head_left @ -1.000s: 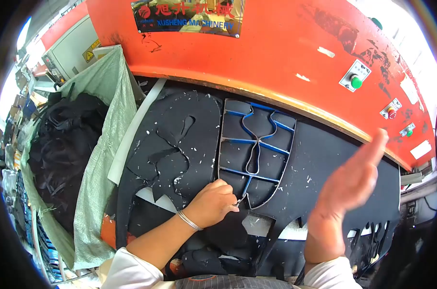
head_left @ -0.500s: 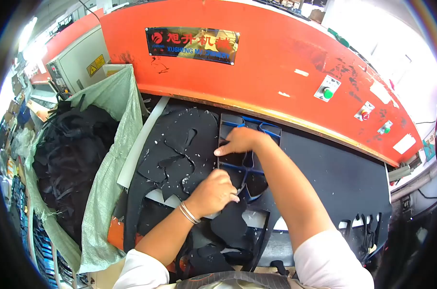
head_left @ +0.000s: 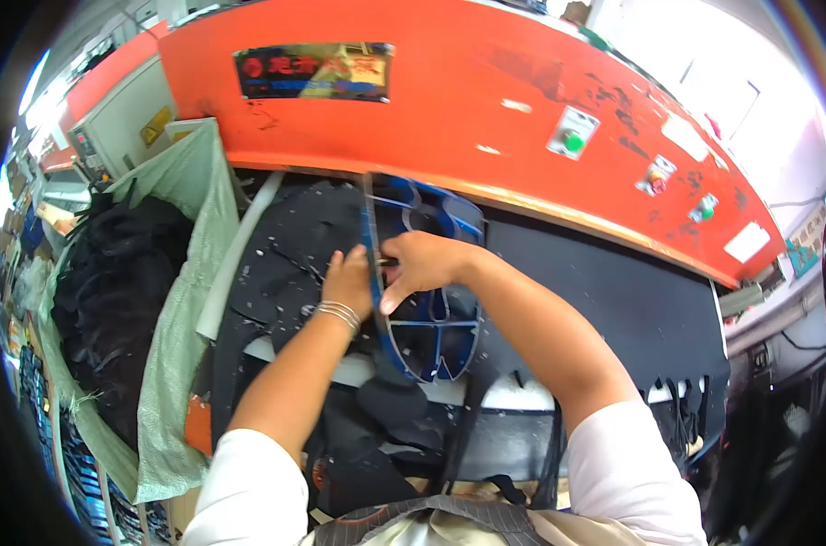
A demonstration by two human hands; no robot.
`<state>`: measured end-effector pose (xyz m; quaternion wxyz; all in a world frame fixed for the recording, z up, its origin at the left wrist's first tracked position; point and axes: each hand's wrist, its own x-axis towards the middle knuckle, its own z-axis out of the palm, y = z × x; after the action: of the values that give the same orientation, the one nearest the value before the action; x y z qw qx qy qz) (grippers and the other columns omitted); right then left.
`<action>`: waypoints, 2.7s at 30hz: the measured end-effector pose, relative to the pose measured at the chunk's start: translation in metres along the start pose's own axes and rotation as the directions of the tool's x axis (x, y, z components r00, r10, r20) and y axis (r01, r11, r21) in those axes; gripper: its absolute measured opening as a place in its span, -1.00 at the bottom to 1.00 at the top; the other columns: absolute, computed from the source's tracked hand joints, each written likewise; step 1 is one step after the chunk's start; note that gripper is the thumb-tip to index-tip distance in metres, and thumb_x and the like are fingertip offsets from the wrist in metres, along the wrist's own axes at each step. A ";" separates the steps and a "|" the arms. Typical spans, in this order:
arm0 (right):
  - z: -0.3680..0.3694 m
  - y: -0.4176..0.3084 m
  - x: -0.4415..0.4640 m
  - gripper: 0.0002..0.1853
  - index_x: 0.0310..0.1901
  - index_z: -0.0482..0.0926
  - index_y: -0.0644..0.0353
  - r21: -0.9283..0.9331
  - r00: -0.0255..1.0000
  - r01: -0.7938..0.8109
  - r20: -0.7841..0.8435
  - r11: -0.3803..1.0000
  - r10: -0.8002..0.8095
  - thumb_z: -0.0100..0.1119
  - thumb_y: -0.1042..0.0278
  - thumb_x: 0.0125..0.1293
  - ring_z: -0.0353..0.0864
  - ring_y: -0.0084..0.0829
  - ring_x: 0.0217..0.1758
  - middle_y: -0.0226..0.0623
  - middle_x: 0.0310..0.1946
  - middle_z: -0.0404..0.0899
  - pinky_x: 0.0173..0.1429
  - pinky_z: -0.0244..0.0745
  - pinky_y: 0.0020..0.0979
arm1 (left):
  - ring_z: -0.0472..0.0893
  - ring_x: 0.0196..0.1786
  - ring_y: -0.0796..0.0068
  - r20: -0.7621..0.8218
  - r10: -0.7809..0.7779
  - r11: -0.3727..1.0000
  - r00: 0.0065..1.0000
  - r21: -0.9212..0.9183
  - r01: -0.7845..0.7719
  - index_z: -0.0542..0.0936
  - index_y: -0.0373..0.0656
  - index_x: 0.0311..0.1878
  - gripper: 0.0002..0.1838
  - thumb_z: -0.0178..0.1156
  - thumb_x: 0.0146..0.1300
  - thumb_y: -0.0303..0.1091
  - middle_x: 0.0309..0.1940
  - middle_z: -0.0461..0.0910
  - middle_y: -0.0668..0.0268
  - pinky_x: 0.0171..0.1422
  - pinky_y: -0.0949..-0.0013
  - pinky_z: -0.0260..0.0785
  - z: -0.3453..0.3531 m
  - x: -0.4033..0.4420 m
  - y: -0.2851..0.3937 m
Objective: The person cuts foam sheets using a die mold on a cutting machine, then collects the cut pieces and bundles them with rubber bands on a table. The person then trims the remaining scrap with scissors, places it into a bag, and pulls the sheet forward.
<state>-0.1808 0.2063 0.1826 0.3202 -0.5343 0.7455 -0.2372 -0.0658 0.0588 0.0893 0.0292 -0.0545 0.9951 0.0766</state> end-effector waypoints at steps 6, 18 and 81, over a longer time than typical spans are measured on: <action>-0.031 -0.056 -0.169 -0.50 -0.14 0.61 0.31 0.163 0.913 0.320 -0.317 0.933 -0.258 0.62 0.25 -0.08 0.58 -0.48 -0.32 -0.25 -0.38 0.65 -0.21 0.49 -0.39 | 0.30 0.47 0.17 -0.054 0.044 0.964 0.998 0.263 -0.028 0.42 -0.12 0.35 -0.49 -0.13 0.33 -0.42 0.36 0.43 0.30 0.52 0.00 0.11 0.009 0.010 0.001; -0.014 0.150 -0.478 -0.72 -0.22 0.34 0.16 0.482 0.139 0.869 -0.458 0.114 0.878 -0.16 0.14 0.59 0.24 -0.49 -0.48 -0.47 -0.50 0.23 0.04 0.46 0.01 | 0.29 0.45 0.05 -0.344 0.407 0.909 0.846 0.058 -0.413 0.42 -0.19 0.36 -0.48 0.00 0.40 -0.17 0.36 0.39 0.06 0.50 0.00 0.09 -0.046 -0.049 0.176; 0.103 0.102 -0.276 -0.01 0.45 0.21 0.04 0.022 0.556 -0.441 -0.778 0.897 0.292 0.48 -0.10 0.01 0.05 0.08 0.53 0.13 0.48 0.00 0.53 0.05 -0.06 | 0.22 0.48 0.39 -0.219 0.139 0.952 0.966 -0.239 -0.191 0.53 -0.10 0.25 -0.40 0.17 0.25 0.07 0.12 0.52 0.38 0.60 -0.06 -0.15 0.039 -0.074 0.133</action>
<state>-0.1095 0.4988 0.1026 -0.0313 -0.2411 0.9219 -0.3015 -0.0050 0.2036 0.0756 -0.0845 0.0184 0.9757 0.2015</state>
